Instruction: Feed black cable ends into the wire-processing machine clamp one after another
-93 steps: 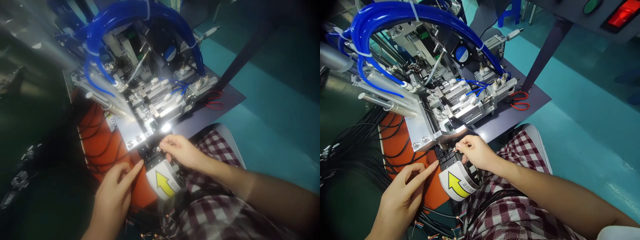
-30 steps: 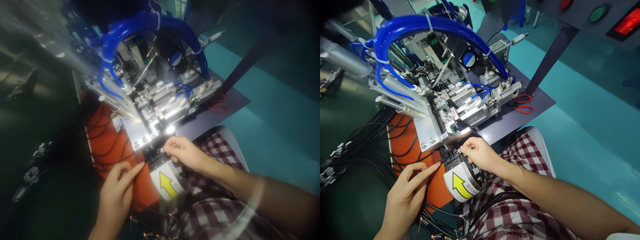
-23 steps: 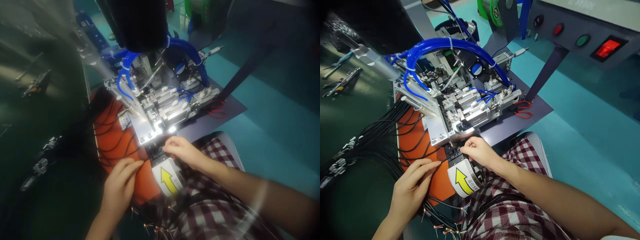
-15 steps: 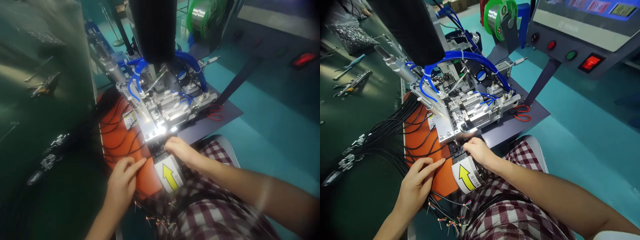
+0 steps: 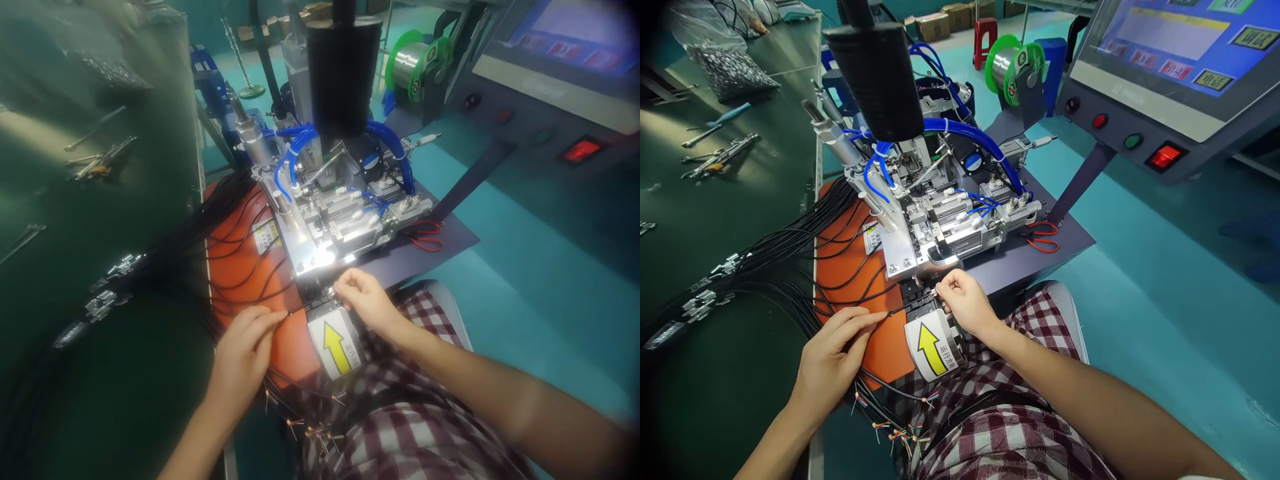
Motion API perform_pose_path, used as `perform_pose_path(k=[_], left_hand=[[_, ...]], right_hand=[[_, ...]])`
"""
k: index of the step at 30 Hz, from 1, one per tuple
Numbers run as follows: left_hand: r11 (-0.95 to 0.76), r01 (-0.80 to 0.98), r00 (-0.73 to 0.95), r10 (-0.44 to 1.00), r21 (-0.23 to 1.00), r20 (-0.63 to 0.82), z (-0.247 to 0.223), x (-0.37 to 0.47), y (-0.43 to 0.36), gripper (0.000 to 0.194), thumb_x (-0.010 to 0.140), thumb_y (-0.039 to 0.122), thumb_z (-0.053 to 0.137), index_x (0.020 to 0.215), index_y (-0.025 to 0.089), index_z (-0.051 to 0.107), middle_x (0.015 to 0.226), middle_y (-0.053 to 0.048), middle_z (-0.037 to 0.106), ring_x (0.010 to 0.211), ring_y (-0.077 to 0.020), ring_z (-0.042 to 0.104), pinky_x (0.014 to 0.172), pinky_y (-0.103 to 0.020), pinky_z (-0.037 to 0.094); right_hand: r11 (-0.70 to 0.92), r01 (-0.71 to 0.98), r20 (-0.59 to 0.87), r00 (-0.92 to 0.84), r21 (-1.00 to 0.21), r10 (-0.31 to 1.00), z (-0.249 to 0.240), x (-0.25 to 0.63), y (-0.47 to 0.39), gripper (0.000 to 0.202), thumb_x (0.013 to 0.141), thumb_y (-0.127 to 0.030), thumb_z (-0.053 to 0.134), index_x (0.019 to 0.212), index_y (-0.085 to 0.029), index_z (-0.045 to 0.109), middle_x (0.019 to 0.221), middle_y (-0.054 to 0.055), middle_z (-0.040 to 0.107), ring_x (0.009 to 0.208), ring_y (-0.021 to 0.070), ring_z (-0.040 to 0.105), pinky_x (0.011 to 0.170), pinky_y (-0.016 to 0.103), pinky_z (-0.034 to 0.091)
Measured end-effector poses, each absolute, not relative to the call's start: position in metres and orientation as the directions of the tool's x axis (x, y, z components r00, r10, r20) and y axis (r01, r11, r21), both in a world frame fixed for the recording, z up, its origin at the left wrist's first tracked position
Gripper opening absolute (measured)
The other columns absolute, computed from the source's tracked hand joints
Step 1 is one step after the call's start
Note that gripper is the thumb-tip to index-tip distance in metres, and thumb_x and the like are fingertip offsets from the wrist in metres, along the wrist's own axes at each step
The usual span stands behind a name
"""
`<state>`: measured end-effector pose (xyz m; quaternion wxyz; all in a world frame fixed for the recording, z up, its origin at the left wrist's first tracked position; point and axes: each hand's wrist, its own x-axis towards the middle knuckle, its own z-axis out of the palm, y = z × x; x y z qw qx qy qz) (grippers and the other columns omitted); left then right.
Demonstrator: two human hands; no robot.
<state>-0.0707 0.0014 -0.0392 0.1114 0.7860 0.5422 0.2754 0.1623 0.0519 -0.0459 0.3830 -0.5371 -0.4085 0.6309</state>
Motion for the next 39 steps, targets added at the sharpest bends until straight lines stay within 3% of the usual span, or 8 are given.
perform_pose_path(k=[6, 14, 32, 39], left_hand=[[-0.42, 0.792, 0.275, 0.894, 0.444, 0.354, -0.037, -0.071, 0.002, 0.022, 0.089, 0.015, 0.05, 0.097, 0.02, 0.07, 0.094, -0.004, 0.065, 0.086, -0.0141, 0.063, 0.077, -0.024, 0.05], [-0.407, 0.801, 0.272, 0.901, 0.44, 0.338, -0.035, -0.072, 0.002, 0.017, 0.091, 0.019, 0.05, 0.093, 0.019, 0.067, 0.093, -0.005, 0.066, 0.087, -0.0139, 0.064, 0.078, -0.023, 0.051], [-0.386, 0.821, 0.26, 0.908, 0.419, 0.328, -0.032, -0.07, 0.002, 0.021, 0.091, 0.024, 0.046, 0.088, 0.02, 0.067, 0.087, -0.005, 0.066, 0.082, -0.0155, 0.063, 0.075, -0.026, 0.052], [-0.309, 0.847, 0.173, 0.93, 0.432, 0.325, -0.031, -0.068, 0.025, 0.021, 0.09, 0.024, 0.047, 0.086, 0.019, 0.067, 0.087, -0.004, 0.066, 0.082, -0.016, 0.063, 0.076, -0.028, 0.051]], right_hand=[[-0.404, -0.018, -0.395, -0.165, -0.915, 0.904, -0.044, 0.163, 0.053, 0.025, 0.079, -0.036, 0.058, 0.064, -0.019, 0.046, 0.049, -0.008, 0.047, 0.049, 0.0093, 0.043, 0.057, 0.025, 0.035], [-0.486, -0.016, -0.482, -0.103, -0.874, 0.87, -0.051, 0.202, 0.025, 0.037, 0.081, -0.052, 0.055, 0.068, -0.018, 0.052, 0.057, -0.005, 0.048, 0.055, 0.0105, 0.042, 0.06, 0.026, 0.033], [-0.611, -0.022, -0.602, -0.153, -0.791, 0.784, -0.068, 0.229, -0.026, 0.04, 0.076, -0.056, 0.06, 0.065, -0.019, 0.052, 0.057, -0.004, 0.046, 0.053, 0.0105, 0.04, 0.058, 0.026, 0.033], [-0.657, 0.048, -0.654, -0.166, -0.753, 0.738, -0.069, 0.228, -0.04, 0.039, 0.078, -0.053, 0.059, 0.062, -0.019, 0.05, 0.057, -0.003, 0.048, 0.055, 0.0112, 0.042, 0.061, 0.027, 0.036]])
